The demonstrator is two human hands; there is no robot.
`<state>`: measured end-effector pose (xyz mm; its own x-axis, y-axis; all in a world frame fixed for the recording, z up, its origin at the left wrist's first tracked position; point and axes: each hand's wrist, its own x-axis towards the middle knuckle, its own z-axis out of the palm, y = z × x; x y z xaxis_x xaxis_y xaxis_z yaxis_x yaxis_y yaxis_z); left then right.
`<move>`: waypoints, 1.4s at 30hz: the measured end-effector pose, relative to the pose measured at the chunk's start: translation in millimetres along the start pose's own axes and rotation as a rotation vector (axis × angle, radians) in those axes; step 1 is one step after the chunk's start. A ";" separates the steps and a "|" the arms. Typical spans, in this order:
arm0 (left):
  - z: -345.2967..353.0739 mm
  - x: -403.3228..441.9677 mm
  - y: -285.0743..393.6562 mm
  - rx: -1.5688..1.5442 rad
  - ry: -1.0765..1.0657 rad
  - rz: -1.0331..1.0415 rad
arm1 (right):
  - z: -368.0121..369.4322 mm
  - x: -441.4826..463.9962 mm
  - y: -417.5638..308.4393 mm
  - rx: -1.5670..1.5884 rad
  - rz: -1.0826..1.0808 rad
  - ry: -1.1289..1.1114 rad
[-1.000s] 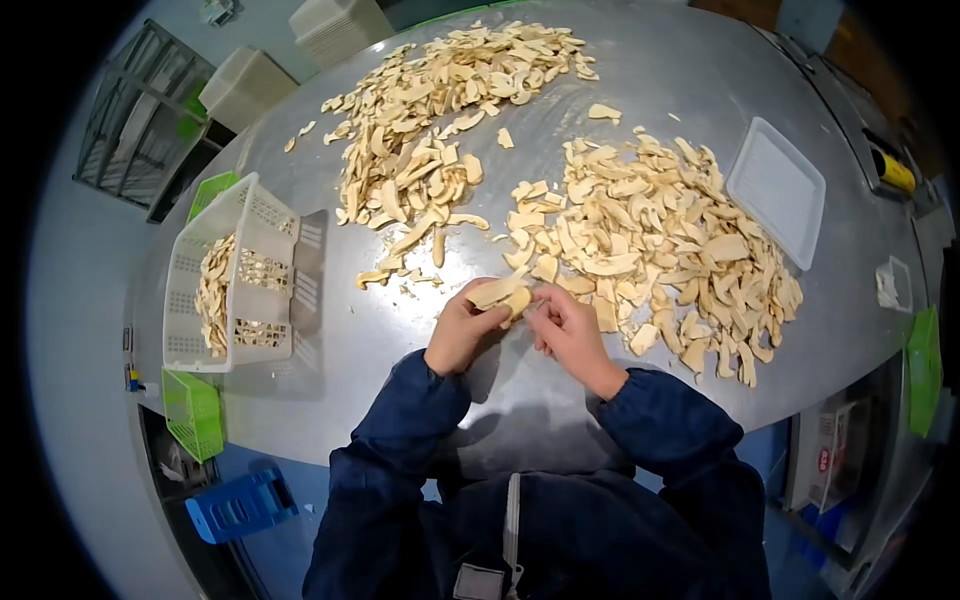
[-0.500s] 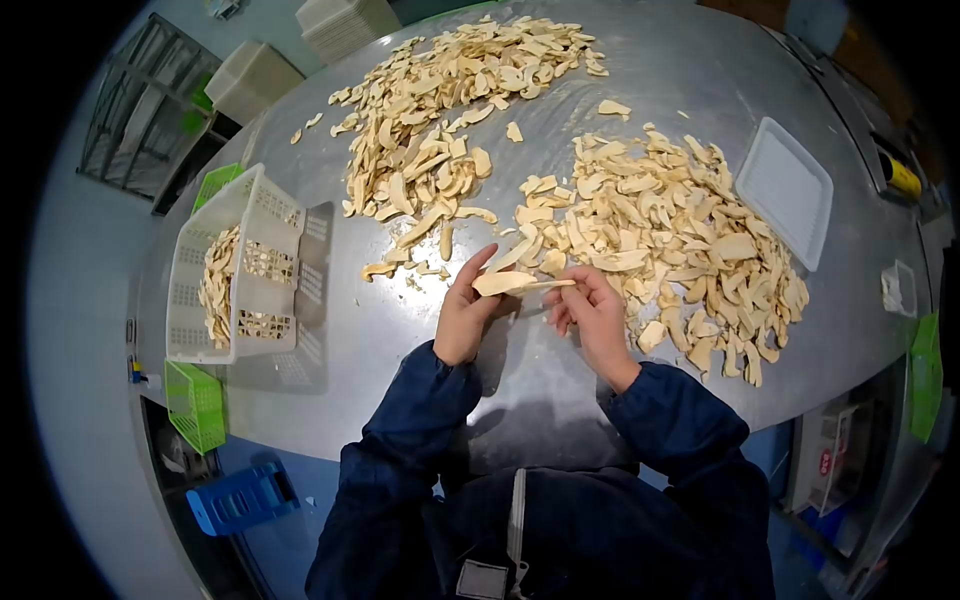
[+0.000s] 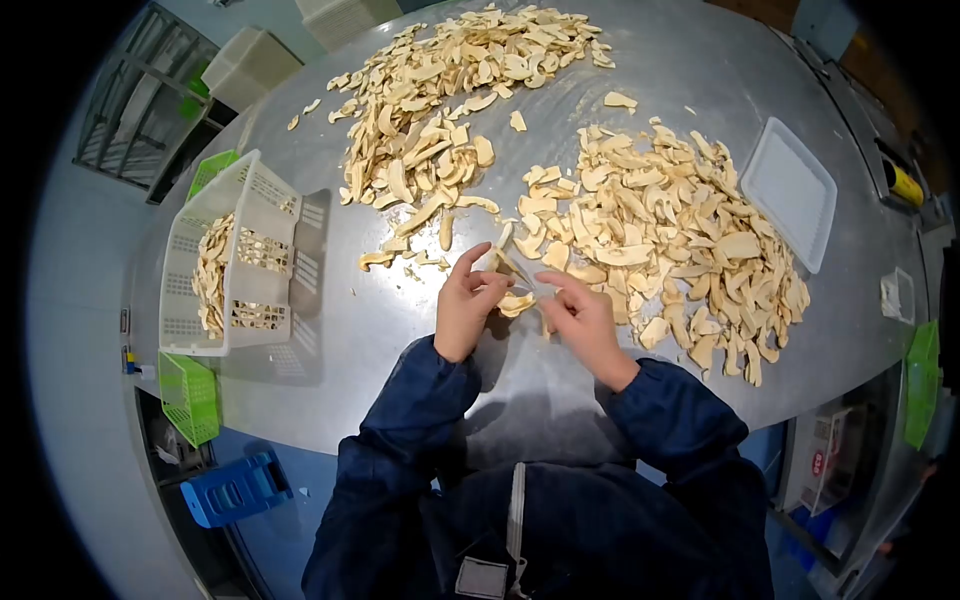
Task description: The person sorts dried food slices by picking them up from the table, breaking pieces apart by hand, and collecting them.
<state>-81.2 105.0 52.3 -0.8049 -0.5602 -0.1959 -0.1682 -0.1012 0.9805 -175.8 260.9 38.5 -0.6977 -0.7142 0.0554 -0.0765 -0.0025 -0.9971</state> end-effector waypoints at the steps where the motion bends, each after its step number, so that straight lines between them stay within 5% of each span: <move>1: 3.1 -1.7 -0.4 0.015 0.015 0.032 | 1.6 -1.1 -0.3 -0.075 -0.048 -0.046; 4: 4.2 -1.5 -6.4 0.058 -0.006 0.096 | 5.8 -2.6 1.2 -0.165 -0.189 -0.048; 7: 2.5 -5.5 9.1 -0.146 -0.055 -0.093 | 3.8 -1.0 4.9 -0.139 -0.101 0.010; 10: 2.6 -4.9 7.2 -0.245 -0.074 -0.062 | -1.4 1.8 -5.0 -0.024 0.020 0.045; 14: 4.6 -5.7 2.3 0.005 -0.139 0.008 | 1.7 1.4 3.8 0.009 0.046 0.080; 22: 3.8 -4.3 -0.6 -0.013 -0.099 -0.027 | -8.6 3.3 10.3 0.165 0.189 0.156; 28: 6.7 -6.5 -0.2 -0.074 -0.077 -0.021 | -1.6 4.7 -2.7 0.377 0.168 -0.045; 31: 4.6 -9.7 13.4 0.077 -0.030 0.015 | -6.9 5.7 -4.0 0.471 0.251 0.002; 35: -12.8 -21.6 41.4 0.692 -0.217 -0.079 | -31.1 10.2 21.7 1.056 0.110 0.045; 38: -7.0 -36.4 24.3 0.908 -0.393 -0.016 | -33.4 9.3 0.6 1.139 0.326 0.272; 40: 6.8 -44.7 8.4 1.012 -0.290 0.231 | -33.4 7.2 2.1 1.125 0.355 0.222; 42: 14.1 -45.4 7.8 1.058 -0.269 0.206 | -31.5 4.8 -1.9 1.110 0.390 0.196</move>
<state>-54.0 141.3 68.7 -0.9490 -0.2758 -0.1530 -0.3148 0.7979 0.5140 -201.4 279.5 42.4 -0.6417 -0.6821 -0.3506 0.7551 -0.4822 -0.4442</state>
